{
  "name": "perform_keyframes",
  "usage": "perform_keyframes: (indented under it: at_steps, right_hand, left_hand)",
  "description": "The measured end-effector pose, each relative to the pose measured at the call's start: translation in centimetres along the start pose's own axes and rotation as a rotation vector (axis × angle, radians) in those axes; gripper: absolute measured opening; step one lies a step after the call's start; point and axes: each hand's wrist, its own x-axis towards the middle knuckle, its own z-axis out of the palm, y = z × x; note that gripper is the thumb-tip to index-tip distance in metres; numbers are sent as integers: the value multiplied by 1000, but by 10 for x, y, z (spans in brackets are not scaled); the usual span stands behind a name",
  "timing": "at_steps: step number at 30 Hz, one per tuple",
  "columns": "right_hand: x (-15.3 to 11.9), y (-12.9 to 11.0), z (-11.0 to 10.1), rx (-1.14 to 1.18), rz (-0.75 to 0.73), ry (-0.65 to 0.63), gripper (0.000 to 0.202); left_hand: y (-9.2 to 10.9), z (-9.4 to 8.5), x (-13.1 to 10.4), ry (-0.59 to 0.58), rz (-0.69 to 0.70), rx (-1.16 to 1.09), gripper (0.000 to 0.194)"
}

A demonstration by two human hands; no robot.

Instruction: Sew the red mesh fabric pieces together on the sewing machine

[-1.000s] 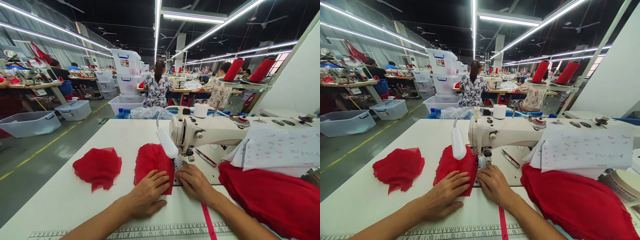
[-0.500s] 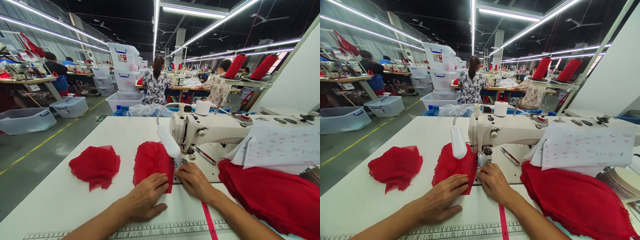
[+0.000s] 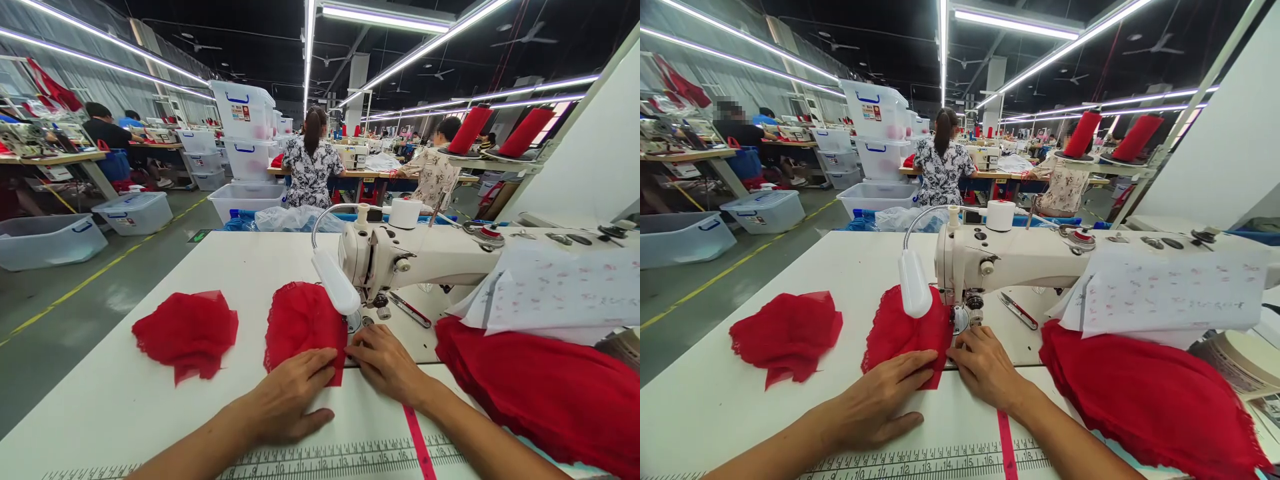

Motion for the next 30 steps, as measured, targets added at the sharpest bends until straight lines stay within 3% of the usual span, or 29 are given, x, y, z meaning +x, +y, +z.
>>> perform_keyframes:
  at_steps: [15,21,30]
  right_hand:
    - [3,-3,0,-88,-95,48,25]
    - [2,0,3,-89,-106,63,25]
    - [10,10,3,-176,-60,39,25]
  left_hand:
    - [1,-5,3,-64,39,-23,51]
    - [5,-13,5,-162,5,27,53]
    - [-6,1,17,-86,-43,79,48]
